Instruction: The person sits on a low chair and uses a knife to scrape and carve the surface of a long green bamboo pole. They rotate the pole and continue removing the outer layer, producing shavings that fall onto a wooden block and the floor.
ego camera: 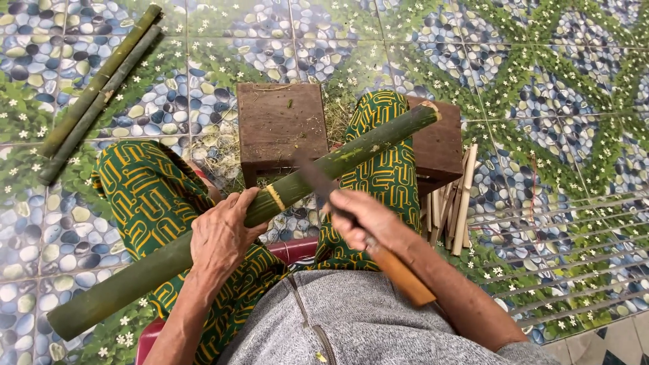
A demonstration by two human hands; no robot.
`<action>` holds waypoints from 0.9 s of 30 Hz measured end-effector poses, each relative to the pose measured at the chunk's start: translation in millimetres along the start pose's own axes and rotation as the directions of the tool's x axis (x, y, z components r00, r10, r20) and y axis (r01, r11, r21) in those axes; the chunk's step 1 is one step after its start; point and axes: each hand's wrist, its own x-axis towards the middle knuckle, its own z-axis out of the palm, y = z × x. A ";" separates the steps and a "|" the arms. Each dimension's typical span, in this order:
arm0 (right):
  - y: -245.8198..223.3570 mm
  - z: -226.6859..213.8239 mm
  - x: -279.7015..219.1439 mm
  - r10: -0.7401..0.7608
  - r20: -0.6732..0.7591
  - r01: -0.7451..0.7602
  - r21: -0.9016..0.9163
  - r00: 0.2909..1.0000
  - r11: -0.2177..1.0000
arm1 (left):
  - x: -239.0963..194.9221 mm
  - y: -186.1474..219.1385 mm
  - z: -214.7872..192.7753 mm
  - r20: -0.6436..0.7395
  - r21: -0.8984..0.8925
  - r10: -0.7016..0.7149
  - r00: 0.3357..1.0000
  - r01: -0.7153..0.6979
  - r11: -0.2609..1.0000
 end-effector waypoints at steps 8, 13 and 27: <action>-10.7 -26.1 -0.4 -0.042 -0.016 0.041 -0.005 0.999 0.999 | 1.9 0.2 -2.2 -0.007 -0.001 0.007 1.000 -0.007 1.000; -29.1 -77.5 1.4 -0.177 -0.162 0.167 -0.077 0.971 0.983 | -0.1 -0.4 -1.0 -0.030 0.021 0.009 1.000 -0.009 1.000; -24.4 21.7 21.9 -0.155 0.045 0.158 -0.071 0.987 0.985 | -9.6 -22.5 -20.4 -0.224 0.036 -0.094 0.970 0.104 0.994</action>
